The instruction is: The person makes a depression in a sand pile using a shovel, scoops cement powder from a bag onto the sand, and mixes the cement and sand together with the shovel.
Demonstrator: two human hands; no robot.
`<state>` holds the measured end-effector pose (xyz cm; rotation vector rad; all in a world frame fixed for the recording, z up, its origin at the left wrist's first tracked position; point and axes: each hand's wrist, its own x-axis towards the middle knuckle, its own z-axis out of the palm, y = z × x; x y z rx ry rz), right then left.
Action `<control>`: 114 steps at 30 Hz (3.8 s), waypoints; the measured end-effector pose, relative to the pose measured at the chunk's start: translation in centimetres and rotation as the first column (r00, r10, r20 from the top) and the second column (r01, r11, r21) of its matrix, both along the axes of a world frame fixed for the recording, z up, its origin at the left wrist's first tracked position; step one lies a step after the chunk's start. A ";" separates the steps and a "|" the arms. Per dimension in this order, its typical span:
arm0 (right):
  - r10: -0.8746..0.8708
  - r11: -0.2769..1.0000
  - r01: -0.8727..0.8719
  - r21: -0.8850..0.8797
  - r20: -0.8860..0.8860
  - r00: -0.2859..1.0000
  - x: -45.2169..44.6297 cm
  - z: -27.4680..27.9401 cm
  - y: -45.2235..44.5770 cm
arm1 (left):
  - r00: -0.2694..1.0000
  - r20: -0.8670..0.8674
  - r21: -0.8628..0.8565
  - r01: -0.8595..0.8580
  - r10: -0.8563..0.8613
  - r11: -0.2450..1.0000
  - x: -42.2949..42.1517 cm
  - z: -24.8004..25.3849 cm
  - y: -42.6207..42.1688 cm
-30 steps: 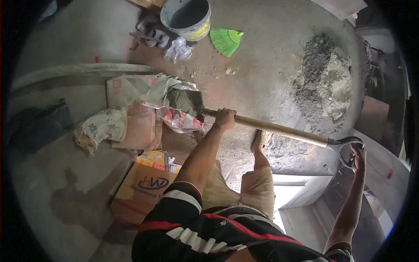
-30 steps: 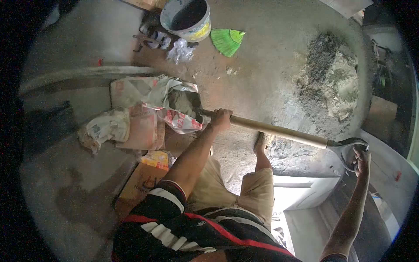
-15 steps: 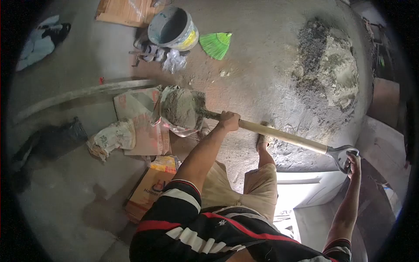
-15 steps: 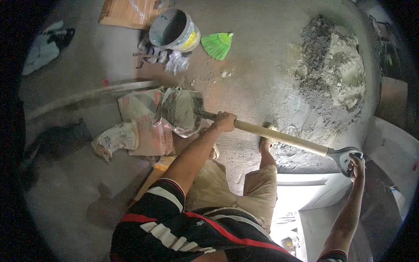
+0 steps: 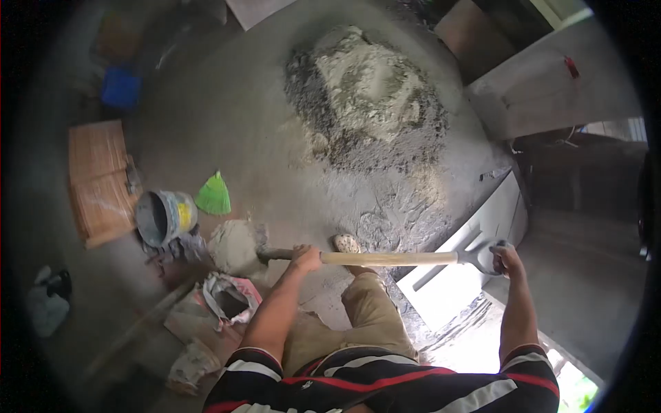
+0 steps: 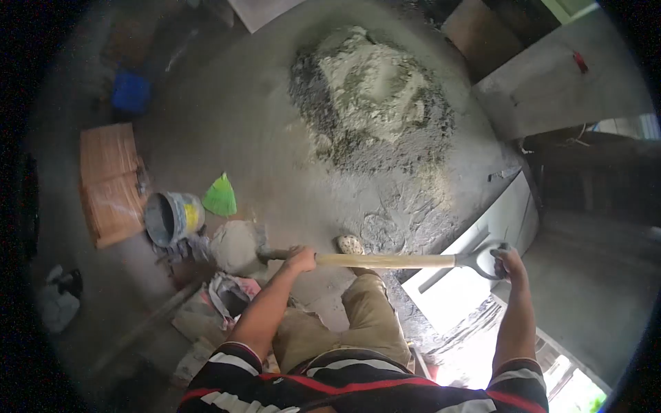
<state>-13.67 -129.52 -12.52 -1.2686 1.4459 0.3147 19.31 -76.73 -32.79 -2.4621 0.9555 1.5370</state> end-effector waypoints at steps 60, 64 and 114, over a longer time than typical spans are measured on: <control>-0.807 0.586 0.548 0.596 0.490 0.330 38.8 9.0 9.1 | -0.232 -0.895 0.137 -0.956 0.382 -0.259 27.5 8.9 -43.5; -0.764 0.645 0.574 0.505 0.443 0.469 31.9 7.4 4.0 | 0.007 -0.775 -0.080 -0.993 0.632 -0.087 22.8 4.6 -46.0; 0.509 0.656 -0.230 -0.719 0.196 0.838 14.2 23.2 -6.0 | -0.564 -0.746 0.479 -0.824 0.355 -0.303 7.0 9.4 -58.2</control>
